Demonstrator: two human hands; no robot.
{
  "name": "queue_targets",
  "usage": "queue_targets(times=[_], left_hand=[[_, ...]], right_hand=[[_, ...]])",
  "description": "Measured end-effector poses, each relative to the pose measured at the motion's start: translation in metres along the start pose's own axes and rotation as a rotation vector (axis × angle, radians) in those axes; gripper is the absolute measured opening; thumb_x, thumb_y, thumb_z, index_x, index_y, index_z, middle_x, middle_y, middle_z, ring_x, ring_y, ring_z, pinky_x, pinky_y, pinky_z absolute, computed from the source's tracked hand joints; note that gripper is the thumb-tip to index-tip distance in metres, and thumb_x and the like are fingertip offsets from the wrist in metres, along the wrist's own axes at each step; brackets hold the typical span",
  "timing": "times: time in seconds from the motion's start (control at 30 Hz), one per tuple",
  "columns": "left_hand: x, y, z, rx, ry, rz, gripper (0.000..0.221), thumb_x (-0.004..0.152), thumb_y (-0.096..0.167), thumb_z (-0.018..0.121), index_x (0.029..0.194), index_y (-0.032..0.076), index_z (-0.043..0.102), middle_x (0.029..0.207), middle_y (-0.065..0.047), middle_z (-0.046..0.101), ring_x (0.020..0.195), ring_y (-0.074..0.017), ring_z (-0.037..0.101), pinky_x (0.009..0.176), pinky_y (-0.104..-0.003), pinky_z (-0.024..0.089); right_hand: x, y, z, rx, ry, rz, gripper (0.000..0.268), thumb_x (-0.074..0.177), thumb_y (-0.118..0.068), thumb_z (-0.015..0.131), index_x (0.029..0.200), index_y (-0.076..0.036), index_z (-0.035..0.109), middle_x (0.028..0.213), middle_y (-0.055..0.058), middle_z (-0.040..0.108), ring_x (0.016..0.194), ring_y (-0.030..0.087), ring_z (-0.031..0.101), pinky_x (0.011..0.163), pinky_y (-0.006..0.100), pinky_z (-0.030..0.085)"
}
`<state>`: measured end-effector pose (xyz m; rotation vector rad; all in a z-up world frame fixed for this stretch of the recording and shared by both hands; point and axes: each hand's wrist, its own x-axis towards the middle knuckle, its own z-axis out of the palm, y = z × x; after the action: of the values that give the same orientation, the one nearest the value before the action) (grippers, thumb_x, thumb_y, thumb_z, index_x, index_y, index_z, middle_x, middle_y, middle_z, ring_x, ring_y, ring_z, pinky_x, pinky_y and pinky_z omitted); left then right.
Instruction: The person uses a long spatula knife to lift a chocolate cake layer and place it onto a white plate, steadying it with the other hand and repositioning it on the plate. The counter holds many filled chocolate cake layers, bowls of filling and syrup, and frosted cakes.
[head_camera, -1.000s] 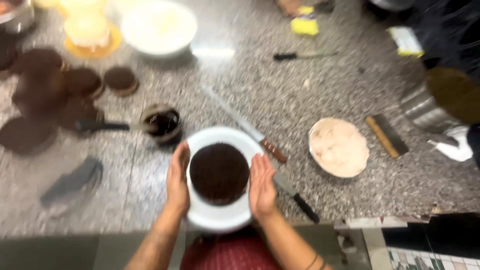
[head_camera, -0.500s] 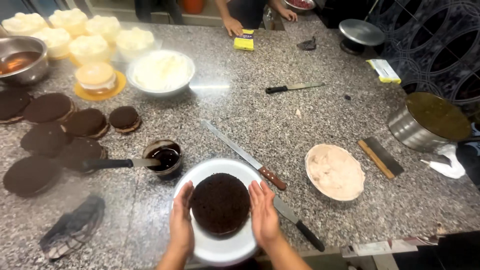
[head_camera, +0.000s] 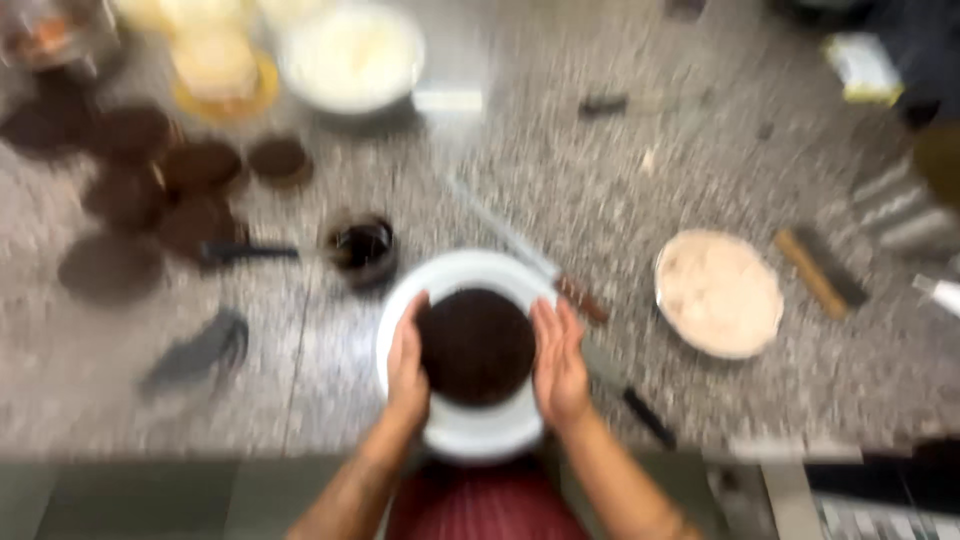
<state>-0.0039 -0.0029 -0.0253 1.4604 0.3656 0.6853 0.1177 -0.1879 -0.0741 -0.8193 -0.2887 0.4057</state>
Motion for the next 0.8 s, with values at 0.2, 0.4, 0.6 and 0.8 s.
queue_targets(times=[0.2,0.4,0.6,0.8], left_hand=[[-0.004,0.026,0.006,0.029,-0.043,0.062,0.081,0.109,0.060,0.028,0.155,-0.005,0.040,0.162,-0.022,0.042,0.155,-0.0336,0.033,0.129,-0.042,0.020],[-0.007,0.022,0.012,0.211,-0.040,0.083,0.081,0.108,0.059,0.026,0.157,-0.005,0.033,0.164,-0.024,0.036,0.156,-0.0359,0.029,0.128,-0.042,0.019],[-0.004,0.021,0.011,0.093,-0.002,0.065,0.078,0.109,0.058,0.030,0.155,-0.005,0.039,0.162,-0.023,0.042,0.155,-0.0333,0.033,0.128,-0.041,0.019],[0.001,0.012,0.004,0.031,-0.001,0.035,0.077,0.107,0.056,0.030,0.153,-0.004,0.042,0.160,-0.022,0.044,0.152,-0.0323,0.035,0.126,-0.040,0.020]], right_hand=[[-0.001,-0.026,0.025,0.001,0.013,0.032,0.073,0.108,-0.053,0.024,0.158,0.001,0.022,0.166,0.029,0.025,0.158,0.038,0.022,0.132,0.047,0.012],[-0.003,-0.038,0.067,-0.390,0.088,0.127,0.080,0.101,-0.058,0.015,0.158,-0.003,0.017,0.169,0.019,0.025,0.157,0.028,0.016,0.124,0.042,0.003],[-0.010,-0.019,0.039,-0.235,-0.015,-0.040,0.080,0.107,-0.057,0.021,0.159,0.004,0.018,0.168,0.027,0.026,0.159,0.034,0.019,0.130,0.044,0.009],[-0.011,-0.018,0.030,-0.033,0.021,-0.032,0.079,0.106,-0.056,0.026,0.158,0.003,0.016,0.167,0.028,0.022,0.158,0.037,0.020,0.130,0.045,0.012]])
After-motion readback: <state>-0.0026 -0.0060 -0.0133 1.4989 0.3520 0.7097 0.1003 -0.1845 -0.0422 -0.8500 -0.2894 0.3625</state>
